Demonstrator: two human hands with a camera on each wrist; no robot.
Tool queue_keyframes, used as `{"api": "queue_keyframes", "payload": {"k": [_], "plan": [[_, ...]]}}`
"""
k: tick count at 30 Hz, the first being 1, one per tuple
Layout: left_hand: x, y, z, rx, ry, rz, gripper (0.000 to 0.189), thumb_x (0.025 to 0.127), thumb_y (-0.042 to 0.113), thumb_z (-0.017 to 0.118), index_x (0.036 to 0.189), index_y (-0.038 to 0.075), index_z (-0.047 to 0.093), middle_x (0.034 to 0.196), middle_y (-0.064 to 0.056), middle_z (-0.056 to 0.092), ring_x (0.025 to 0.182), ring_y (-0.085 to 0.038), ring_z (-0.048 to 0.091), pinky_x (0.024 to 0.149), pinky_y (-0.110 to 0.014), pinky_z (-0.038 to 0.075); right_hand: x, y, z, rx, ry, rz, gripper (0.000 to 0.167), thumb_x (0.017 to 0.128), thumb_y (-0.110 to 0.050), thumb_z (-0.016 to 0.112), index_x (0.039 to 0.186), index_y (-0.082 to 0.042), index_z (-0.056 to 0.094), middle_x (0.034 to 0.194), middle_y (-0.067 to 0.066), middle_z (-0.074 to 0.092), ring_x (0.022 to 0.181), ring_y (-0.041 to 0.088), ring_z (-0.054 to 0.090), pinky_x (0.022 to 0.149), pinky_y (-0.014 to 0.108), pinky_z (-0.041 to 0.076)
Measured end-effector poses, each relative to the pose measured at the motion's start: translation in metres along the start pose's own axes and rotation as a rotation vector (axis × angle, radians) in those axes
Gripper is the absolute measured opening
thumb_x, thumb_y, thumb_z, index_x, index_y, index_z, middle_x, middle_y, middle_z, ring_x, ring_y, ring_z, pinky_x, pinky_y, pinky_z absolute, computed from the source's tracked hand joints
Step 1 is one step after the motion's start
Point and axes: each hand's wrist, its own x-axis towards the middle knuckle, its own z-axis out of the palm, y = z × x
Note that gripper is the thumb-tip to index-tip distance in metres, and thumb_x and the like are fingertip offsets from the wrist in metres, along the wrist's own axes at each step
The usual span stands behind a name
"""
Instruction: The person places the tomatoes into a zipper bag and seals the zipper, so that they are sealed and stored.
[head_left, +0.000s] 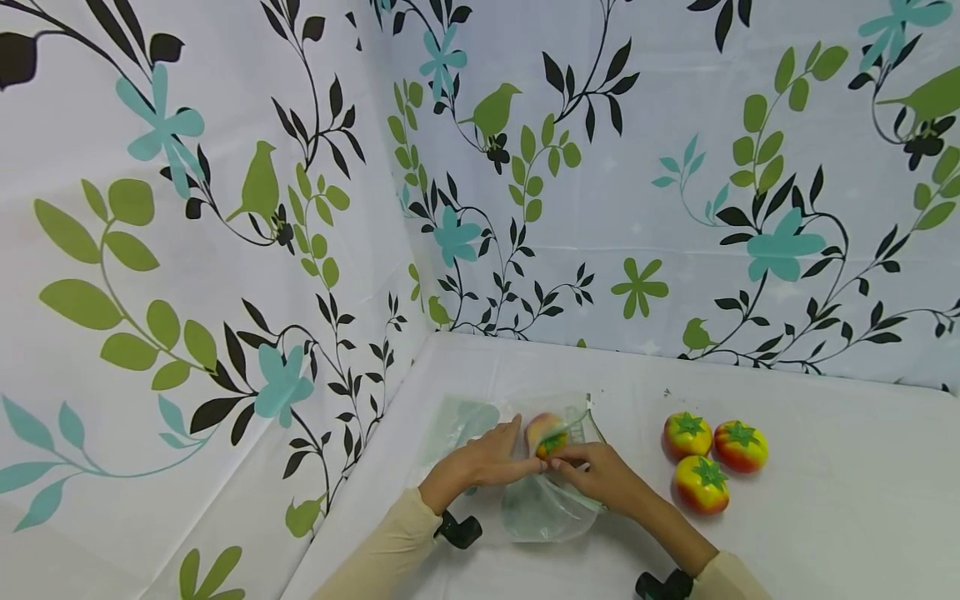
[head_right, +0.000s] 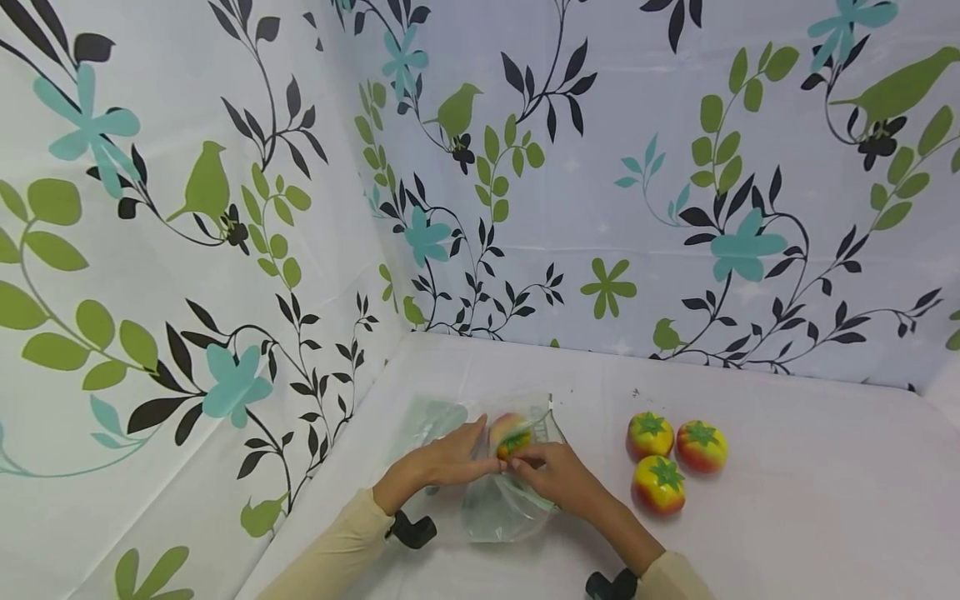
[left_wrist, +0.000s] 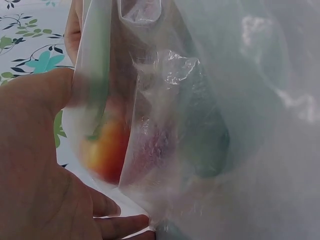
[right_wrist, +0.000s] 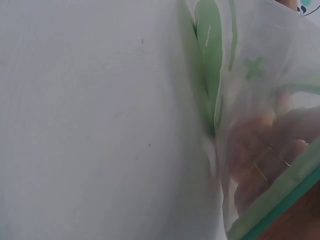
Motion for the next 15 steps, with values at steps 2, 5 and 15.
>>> {"api": "queue_keyframes", "payload": {"k": [2,5,15], "plan": [[0.0004,0.0,0.0001,0.005,-0.001,-0.002,0.11,0.09,0.072,0.054,0.168,0.003,0.018,0.169,-0.018,0.035,0.154,-0.035,0.038,0.116,-0.072,0.031,0.0007,-0.0001,0.0007,-0.005,-0.001,-0.008,0.027,0.107,-0.022,0.062,0.123,-0.006,0.079,0.117,0.005,0.079,0.1,0.021,0.075,0.086,0.035,0.061],[0.0008,0.0,0.0003,0.008,-0.001,-0.005,0.112,0.089,0.072,0.055,0.168,0.003,0.018,0.169,-0.018,0.034,0.154,-0.035,0.037,0.116,-0.072,0.031,0.0014,-0.001,0.0014,-0.015,-0.008,0.004,0.028,0.108,-0.02,0.061,0.126,-0.008,0.078,0.121,0.004,0.078,0.108,0.024,0.074,0.09,0.044,0.061],[0.002,-0.0006,0.0019,0.022,-0.016,-0.012,0.111,0.09,0.071,0.056,0.169,0.003,0.016,0.171,-0.017,0.031,0.157,-0.033,0.033,0.118,-0.07,0.028,0.0037,0.0021,0.0018,-0.038,-0.02,0.017,0.029,0.107,-0.017,0.061,0.13,-0.008,0.076,0.129,0.009,0.075,0.104,0.019,0.071,0.078,0.028,0.057]]}}
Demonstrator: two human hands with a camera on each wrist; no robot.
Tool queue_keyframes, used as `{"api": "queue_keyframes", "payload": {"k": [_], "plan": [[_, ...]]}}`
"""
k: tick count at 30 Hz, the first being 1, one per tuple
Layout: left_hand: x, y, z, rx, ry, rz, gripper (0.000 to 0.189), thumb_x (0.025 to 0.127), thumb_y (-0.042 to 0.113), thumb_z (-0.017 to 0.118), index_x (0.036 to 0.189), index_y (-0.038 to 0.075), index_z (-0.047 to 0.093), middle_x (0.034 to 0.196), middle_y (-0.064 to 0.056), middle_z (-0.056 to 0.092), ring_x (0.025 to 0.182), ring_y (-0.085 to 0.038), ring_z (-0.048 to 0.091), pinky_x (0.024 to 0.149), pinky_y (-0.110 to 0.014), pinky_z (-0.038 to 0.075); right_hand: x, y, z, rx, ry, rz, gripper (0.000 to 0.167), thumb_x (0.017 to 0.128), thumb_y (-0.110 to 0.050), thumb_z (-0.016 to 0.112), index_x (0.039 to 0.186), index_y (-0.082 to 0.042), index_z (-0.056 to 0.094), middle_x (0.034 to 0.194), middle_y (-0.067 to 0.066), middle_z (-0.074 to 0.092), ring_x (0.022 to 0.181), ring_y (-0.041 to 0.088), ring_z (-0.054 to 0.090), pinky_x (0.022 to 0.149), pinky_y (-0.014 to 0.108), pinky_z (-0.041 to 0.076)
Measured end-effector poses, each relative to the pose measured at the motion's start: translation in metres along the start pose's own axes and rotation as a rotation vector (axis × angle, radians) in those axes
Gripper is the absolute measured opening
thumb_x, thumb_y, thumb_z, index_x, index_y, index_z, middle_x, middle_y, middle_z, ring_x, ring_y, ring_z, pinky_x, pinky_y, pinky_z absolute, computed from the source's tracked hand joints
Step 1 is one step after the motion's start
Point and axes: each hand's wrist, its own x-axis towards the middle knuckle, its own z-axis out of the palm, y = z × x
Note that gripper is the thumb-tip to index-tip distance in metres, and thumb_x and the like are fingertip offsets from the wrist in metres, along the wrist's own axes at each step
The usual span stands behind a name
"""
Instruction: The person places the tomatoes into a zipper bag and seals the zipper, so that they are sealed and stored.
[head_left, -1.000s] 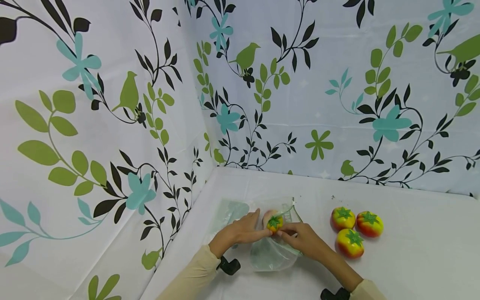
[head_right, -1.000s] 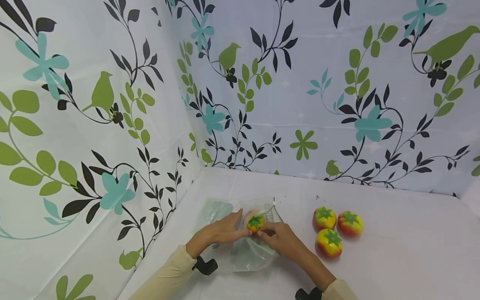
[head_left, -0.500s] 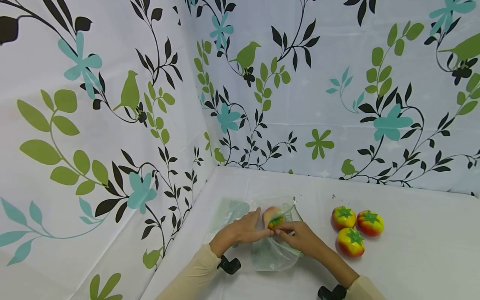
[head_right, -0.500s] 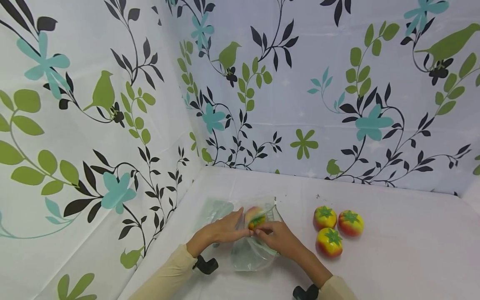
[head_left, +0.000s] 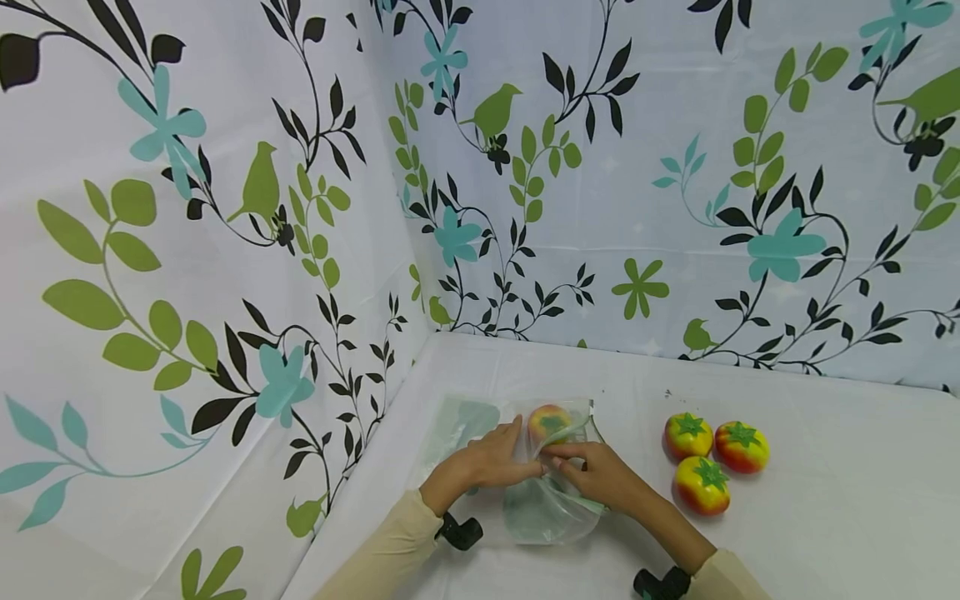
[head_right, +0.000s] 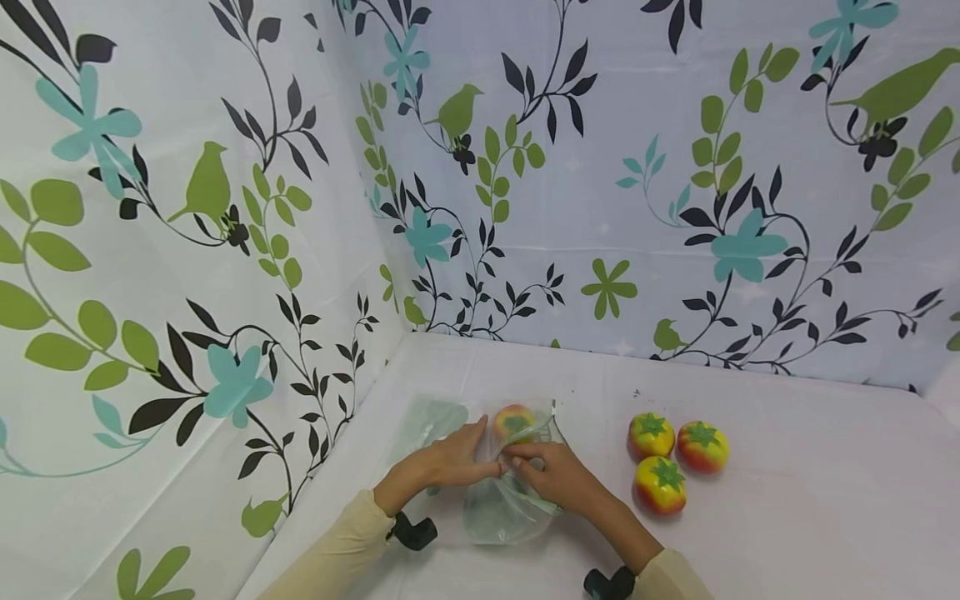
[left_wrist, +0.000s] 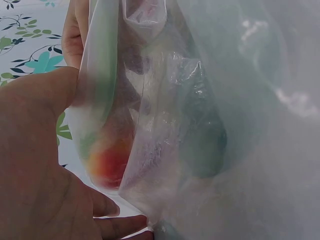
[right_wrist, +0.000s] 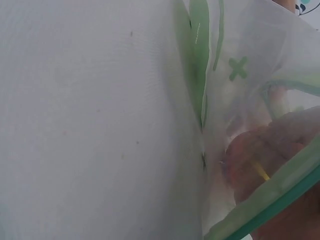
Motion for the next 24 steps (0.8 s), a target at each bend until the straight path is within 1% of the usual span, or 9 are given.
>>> {"api": "queue_keyframes", "payload": {"k": [3,8,13,15,17,21,24], "plan": [[0.001,0.001,0.001,0.002,0.007,0.003,0.11,0.09,0.07,0.057,0.169,0.004,0.017,0.171,-0.017,0.031,0.157,-0.033,0.033,0.118,-0.07,0.029,-0.001,0.001,-0.001,0.012,-0.003,0.0,0.028,0.106,-0.015,0.062,0.129,-0.009,0.076,0.128,0.009,0.076,0.1,0.016,0.069,0.076,0.026,0.056],[0.001,0.001,0.002,-0.001,0.017,0.004,0.11,0.09,0.069,0.057,0.169,0.004,0.018,0.17,-0.017,0.032,0.156,-0.033,0.034,0.118,-0.07,0.029,-0.004,0.001,-0.002,0.015,-0.002,-0.01,0.026,0.106,-0.014,0.061,0.126,-0.011,0.077,0.125,0.005,0.077,0.106,0.019,0.071,0.079,0.026,0.057],[0.0,0.002,0.001,-0.008,0.014,-0.007,0.11,0.09,0.069,0.057,0.169,0.004,0.017,0.171,-0.017,0.032,0.157,-0.032,0.034,0.119,-0.07,0.028,-0.008,-0.001,-0.006,0.024,-0.017,0.004,0.025,0.107,-0.018,0.061,0.126,-0.015,0.078,0.128,0.001,0.076,0.11,0.018,0.071,0.081,0.025,0.057],[0.0,0.002,0.0,-0.01,0.012,-0.009,0.109,0.09,0.068,0.057,0.169,0.004,0.017,0.171,-0.017,0.031,0.157,-0.032,0.034,0.119,-0.069,0.028,-0.01,-0.004,-0.011,0.023,-0.026,0.014,0.025,0.107,-0.019,0.062,0.126,-0.015,0.078,0.13,0.001,0.075,0.11,0.017,0.07,0.081,0.025,0.057],[0.0,0.001,0.0,-0.012,0.012,-0.01,0.108,0.091,0.067,0.058,0.169,0.004,0.017,0.171,-0.017,0.031,0.156,-0.033,0.034,0.119,-0.069,0.028,-0.012,-0.007,-0.016,0.012,-0.028,0.021,0.026,0.106,-0.02,0.062,0.126,-0.014,0.077,0.13,0.002,0.075,0.107,0.016,0.069,0.079,0.025,0.056],[0.0,0.001,0.0,-0.015,0.01,-0.007,0.106,0.092,0.064,0.059,0.169,0.003,0.017,0.17,-0.018,0.032,0.156,-0.034,0.034,0.118,-0.07,0.028,-0.017,-0.015,-0.03,-0.043,-0.019,0.037,0.027,0.105,-0.022,0.065,0.127,-0.013,0.076,0.121,0.001,0.077,0.099,0.011,0.067,0.076,0.025,0.055],[0.0,0.002,0.0,-0.018,0.007,-0.006,0.106,0.093,0.062,0.06,0.168,0.002,0.018,0.17,-0.019,0.032,0.156,-0.034,0.034,0.118,-0.07,0.028,-0.023,-0.021,-0.044,-0.084,-0.009,0.044,0.03,0.104,-0.027,0.068,0.128,-0.012,0.075,0.117,0.002,0.077,0.1,0.012,0.068,0.078,0.027,0.057]]}}
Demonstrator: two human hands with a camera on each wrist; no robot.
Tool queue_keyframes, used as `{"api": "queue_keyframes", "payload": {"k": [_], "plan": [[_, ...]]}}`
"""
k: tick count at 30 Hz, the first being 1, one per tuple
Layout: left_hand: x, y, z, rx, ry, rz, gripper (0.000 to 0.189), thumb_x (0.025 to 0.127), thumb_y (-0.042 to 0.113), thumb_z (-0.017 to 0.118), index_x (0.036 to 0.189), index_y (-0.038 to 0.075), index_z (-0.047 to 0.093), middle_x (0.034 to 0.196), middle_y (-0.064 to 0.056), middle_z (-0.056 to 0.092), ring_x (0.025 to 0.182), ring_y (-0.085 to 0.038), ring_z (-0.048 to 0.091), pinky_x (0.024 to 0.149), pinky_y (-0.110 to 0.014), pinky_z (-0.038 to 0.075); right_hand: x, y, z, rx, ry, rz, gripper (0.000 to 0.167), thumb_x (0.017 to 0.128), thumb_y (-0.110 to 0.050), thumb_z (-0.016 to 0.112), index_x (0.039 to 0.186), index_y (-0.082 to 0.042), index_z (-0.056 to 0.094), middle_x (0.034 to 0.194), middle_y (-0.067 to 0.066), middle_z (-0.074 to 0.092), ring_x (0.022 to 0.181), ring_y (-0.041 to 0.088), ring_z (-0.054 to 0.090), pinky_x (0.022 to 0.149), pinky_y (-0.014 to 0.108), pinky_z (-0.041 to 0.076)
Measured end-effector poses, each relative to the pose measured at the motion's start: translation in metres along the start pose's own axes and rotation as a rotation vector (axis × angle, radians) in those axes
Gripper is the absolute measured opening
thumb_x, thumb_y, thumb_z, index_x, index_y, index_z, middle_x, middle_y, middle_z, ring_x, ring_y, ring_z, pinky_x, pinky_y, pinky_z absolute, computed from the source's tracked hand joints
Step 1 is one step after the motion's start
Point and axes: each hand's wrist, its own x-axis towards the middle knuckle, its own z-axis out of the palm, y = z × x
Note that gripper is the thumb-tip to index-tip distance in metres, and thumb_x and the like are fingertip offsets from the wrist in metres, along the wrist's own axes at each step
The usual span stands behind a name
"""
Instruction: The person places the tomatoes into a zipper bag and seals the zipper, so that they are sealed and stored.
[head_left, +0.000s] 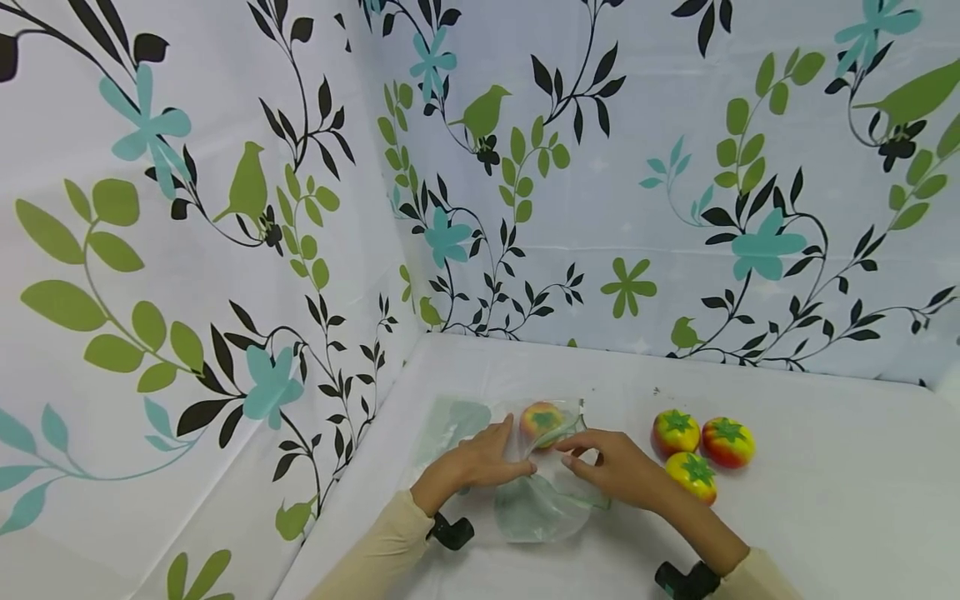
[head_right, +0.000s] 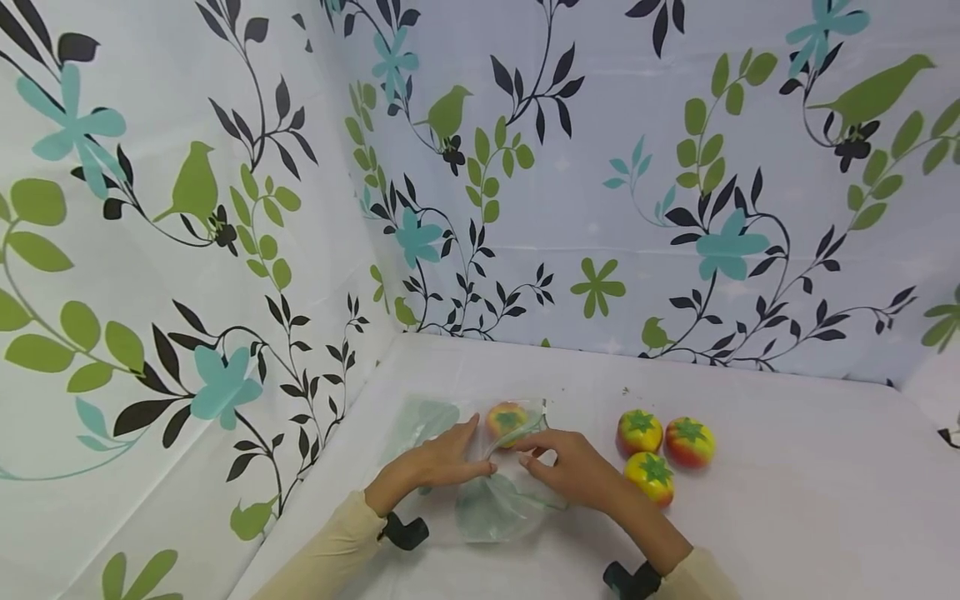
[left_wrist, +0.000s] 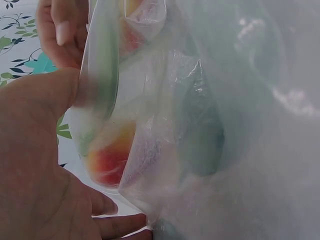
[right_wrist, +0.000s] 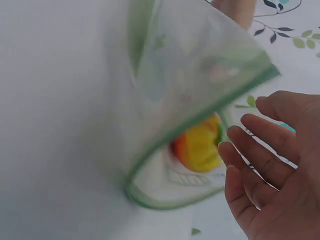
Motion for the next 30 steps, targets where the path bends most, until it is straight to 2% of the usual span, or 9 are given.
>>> {"api": "queue_keyframes", "payload": {"k": [4,9,16,23,30], "plan": [[-0.001,0.0,-0.001,-0.005,-0.002,0.008,0.105,0.092,0.061,0.061,0.168,0.001,0.019,0.17,-0.018,0.032,0.157,-0.034,0.033,0.118,-0.071,0.027,-0.01,-0.003,-0.025,-0.059,0.037,0.03,0.034,0.101,-0.034,0.071,0.13,-0.015,0.073,0.122,0.002,0.076,0.108,0.021,0.069,0.085,0.032,0.058],[-0.002,-0.002,-0.002,-0.004,-0.001,0.019,0.106,0.092,0.062,0.06,0.168,0.001,0.018,0.171,-0.017,0.031,0.157,-0.033,0.032,0.117,-0.073,0.027,-0.021,0.001,-0.058,-0.131,0.097,0.102,0.045,0.098,-0.036,0.075,0.138,-0.017,0.067,0.125,0.0,0.074,0.115,0.025,0.068,0.089,0.036,0.058],[0.0,-0.006,0.0,0.007,0.001,0.039,0.106,0.092,0.061,0.06,0.167,0.0,0.018,0.17,-0.019,0.032,0.156,-0.034,0.034,0.113,-0.076,0.028,-0.037,0.01,-0.097,-0.17,0.159,0.136,0.059,0.097,-0.032,0.077,0.148,-0.011,0.057,0.138,0.012,0.068,0.123,0.034,0.065,0.096,0.055,0.057],[0.0,-0.003,0.0,0.005,0.001,0.053,0.106,0.092,0.06,0.061,0.167,-0.001,0.018,0.169,-0.02,0.032,0.156,-0.034,0.035,0.113,-0.076,0.03,-0.058,0.033,-0.13,-0.228,0.174,0.188,0.067,0.096,-0.032,0.078,0.152,-0.007,0.051,0.144,0.02,0.062,0.128,0.044,0.058,0.098,0.062,0.054],[0.0,-0.004,-0.001,-0.007,-0.008,0.054,0.105,0.093,0.061,0.06,0.168,0.001,0.016,0.17,-0.019,0.031,0.156,-0.034,0.033,0.113,-0.077,0.028,-0.078,0.06,-0.15,-0.246,0.166,0.249,0.078,0.094,-0.039,0.079,0.154,-0.003,0.045,0.147,0.028,0.056,0.129,0.05,0.054,0.098,0.069,0.051]]}}
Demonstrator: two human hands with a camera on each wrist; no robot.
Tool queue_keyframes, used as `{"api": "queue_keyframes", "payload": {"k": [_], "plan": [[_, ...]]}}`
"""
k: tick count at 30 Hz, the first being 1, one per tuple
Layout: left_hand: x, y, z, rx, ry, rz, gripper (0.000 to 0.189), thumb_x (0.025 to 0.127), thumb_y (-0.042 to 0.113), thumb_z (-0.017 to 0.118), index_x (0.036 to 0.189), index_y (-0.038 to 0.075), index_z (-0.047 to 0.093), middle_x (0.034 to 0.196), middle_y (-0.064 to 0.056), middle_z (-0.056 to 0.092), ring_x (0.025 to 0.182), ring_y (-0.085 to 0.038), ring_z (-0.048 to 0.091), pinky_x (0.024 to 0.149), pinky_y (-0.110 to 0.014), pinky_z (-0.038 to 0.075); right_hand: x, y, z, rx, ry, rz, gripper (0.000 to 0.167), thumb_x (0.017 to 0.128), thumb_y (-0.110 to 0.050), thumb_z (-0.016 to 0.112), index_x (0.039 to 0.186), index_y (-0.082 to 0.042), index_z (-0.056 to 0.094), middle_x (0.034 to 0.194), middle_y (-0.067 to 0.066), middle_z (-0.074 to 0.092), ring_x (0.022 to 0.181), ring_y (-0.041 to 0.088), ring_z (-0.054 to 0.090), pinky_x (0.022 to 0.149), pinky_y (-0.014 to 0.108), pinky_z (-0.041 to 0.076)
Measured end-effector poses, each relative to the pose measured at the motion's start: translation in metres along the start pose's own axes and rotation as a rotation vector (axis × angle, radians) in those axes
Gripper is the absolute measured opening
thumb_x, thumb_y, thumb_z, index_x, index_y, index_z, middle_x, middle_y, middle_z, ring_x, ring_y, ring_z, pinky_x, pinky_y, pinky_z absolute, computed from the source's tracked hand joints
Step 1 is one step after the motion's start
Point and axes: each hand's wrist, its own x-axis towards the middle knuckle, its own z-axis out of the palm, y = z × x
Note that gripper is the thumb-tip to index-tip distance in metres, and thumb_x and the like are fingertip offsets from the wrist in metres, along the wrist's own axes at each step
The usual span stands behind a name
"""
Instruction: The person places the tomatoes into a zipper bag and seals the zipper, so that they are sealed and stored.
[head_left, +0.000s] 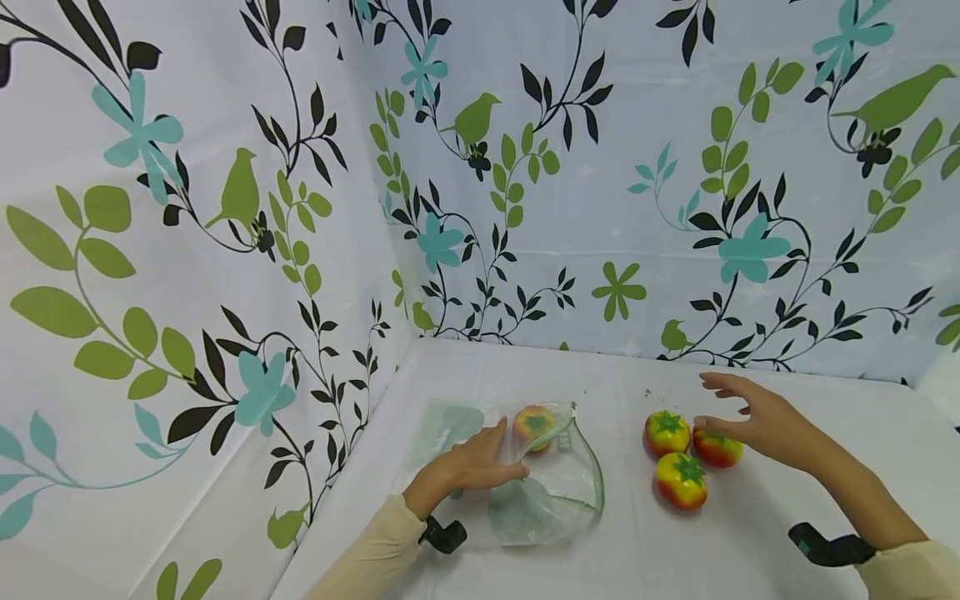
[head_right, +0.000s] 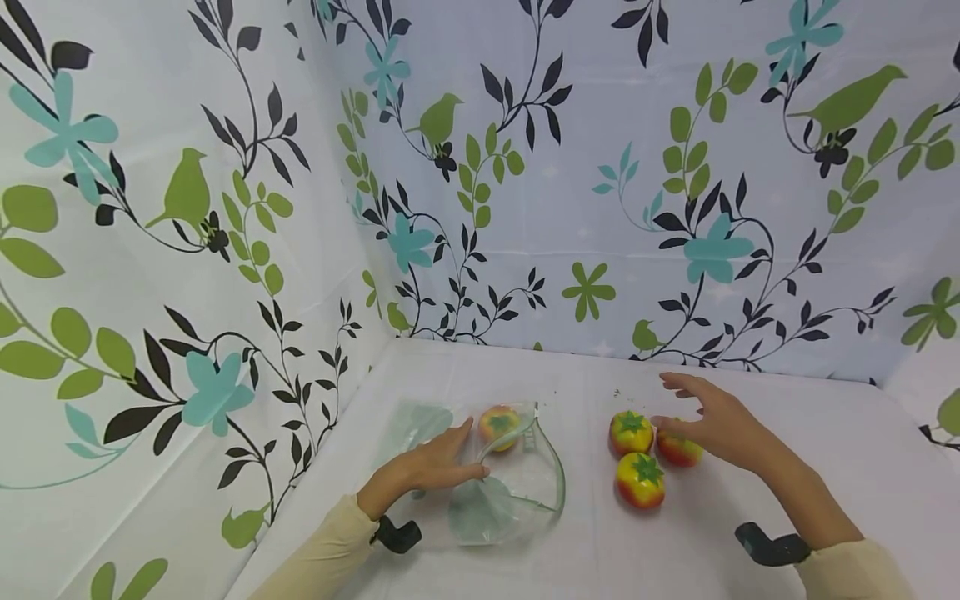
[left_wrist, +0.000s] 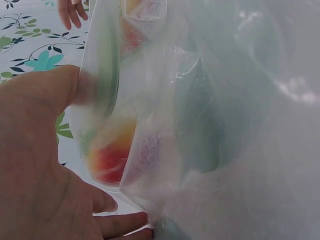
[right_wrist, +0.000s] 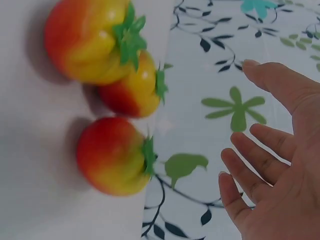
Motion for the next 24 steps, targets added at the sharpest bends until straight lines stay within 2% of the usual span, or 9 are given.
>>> {"api": "queue_keyframes", "payload": {"k": [11,20,24], "plan": [[-0.003,0.003,-0.001,0.005,0.002,-0.012,0.104,0.092,0.06,0.061,0.168,0.002,0.018,0.171,-0.016,0.032,0.157,-0.035,0.033,0.115,-0.075,0.029,-0.013,0.041,-0.006,-0.013,-0.021,0.064,0.081,0.094,-0.039,0.078,0.153,0.004,0.043,0.146,0.035,0.053,0.127,0.054,0.052,0.096,0.071,0.05],[-0.002,-0.001,0.0,-0.011,0.003,-0.004,0.104,0.093,0.061,0.06,0.169,0.004,0.018,0.171,-0.014,0.032,0.157,-0.035,0.033,0.116,-0.073,0.029,-0.023,0.07,0.0,-0.003,-0.118,0.118,0.086,0.093,-0.037,0.079,0.153,0.008,0.037,0.146,0.041,0.049,0.126,0.06,0.051,0.083,0.064,0.058],[-0.001,-0.002,0.001,-0.01,0.007,0.003,0.105,0.092,0.061,0.06,0.169,0.004,0.018,0.171,-0.014,0.032,0.156,-0.035,0.034,0.116,-0.071,0.031,-0.024,0.078,0.004,0.003,-0.152,0.142,0.085,0.093,-0.037,0.079,0.152,0.009,0.038,0.144,0.041,0.051,0.126,0.06,0.053,0.082,0.063,0.058]]}}
